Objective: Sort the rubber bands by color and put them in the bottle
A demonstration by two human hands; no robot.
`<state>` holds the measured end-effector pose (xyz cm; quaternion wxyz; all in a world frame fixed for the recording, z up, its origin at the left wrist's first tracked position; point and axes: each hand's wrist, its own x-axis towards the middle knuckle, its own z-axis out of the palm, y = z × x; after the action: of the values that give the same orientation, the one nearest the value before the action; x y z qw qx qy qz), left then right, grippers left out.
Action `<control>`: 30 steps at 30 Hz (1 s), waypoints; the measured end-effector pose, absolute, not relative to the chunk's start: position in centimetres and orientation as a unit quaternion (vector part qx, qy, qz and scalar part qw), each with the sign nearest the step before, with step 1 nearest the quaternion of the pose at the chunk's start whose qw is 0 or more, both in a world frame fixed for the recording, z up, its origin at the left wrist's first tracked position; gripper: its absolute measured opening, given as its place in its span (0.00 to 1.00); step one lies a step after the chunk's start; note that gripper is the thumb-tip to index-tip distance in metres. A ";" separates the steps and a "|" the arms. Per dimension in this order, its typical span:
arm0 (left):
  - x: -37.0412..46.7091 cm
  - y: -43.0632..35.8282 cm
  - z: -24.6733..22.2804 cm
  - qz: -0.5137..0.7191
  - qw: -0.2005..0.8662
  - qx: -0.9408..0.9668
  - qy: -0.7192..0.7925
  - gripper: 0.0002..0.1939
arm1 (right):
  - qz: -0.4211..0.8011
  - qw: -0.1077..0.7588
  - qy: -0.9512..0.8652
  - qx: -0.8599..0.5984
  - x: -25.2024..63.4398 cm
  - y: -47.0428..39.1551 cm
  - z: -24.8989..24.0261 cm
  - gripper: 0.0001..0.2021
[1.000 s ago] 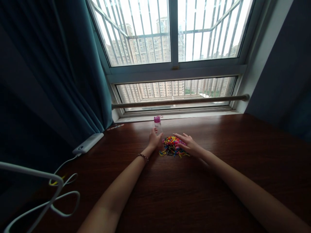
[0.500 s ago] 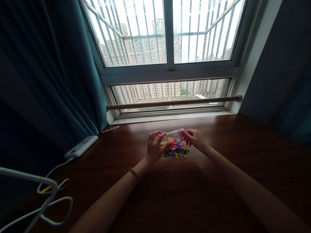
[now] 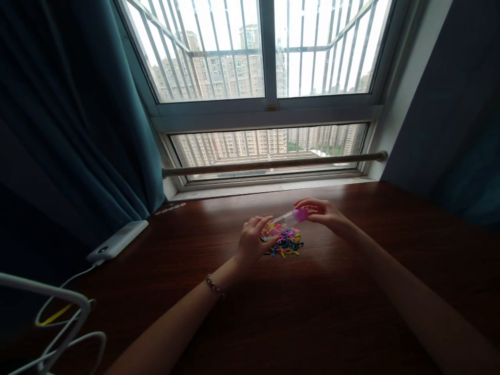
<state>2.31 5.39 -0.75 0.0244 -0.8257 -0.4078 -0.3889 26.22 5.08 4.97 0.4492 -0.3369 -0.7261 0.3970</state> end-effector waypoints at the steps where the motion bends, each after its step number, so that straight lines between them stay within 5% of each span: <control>1: 2.4 5.3 -0.7 -0.388 0.027 -0.827 -0.406 0.23 | 0.399 0.461 -0.716 -0.339 26.2 5.1 5.1 0.15; 4: 2.5 5.0 -0.5 -0.386 0.046 -0.832 -0.395 0.22 | 0.377 0.473 -0.680 -0.415 25.8 5.3 4.7 0.19; 9: 2.7 4.5 -0.2 -0.386 0.062 -0.833 -0.391 0.21 | 0.407 0.350 -0.681 -0.498 25.6 5.7 3.9 0.21; 13: 3.0 4.1 0.2 -0.390 -0.010 -0.831 -0.395 0.23 | 0.392 0.376 -0.702 -0.460 26.4 5.7 4.5 0.23; 23: 2.9 5.2 1.3 -0.274 -0.725 -0.557 -0.298 0.22 | 0.451 0.403 -0.732 -0.315 27.1 4.8 6.4 0.29; 30: 1.9 4.8 1.9 -0.224 -0.831 -0.456 -0.226 0.29 | 0.328 0.418 -0.805 -0.264 26.1 3.6 7.0 0.29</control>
<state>1.90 4.79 1.86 -0.8311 -0.4559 -0.2263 -0.2239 26.08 3.56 6.96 0.4182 -0.2638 -0.8050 0.3279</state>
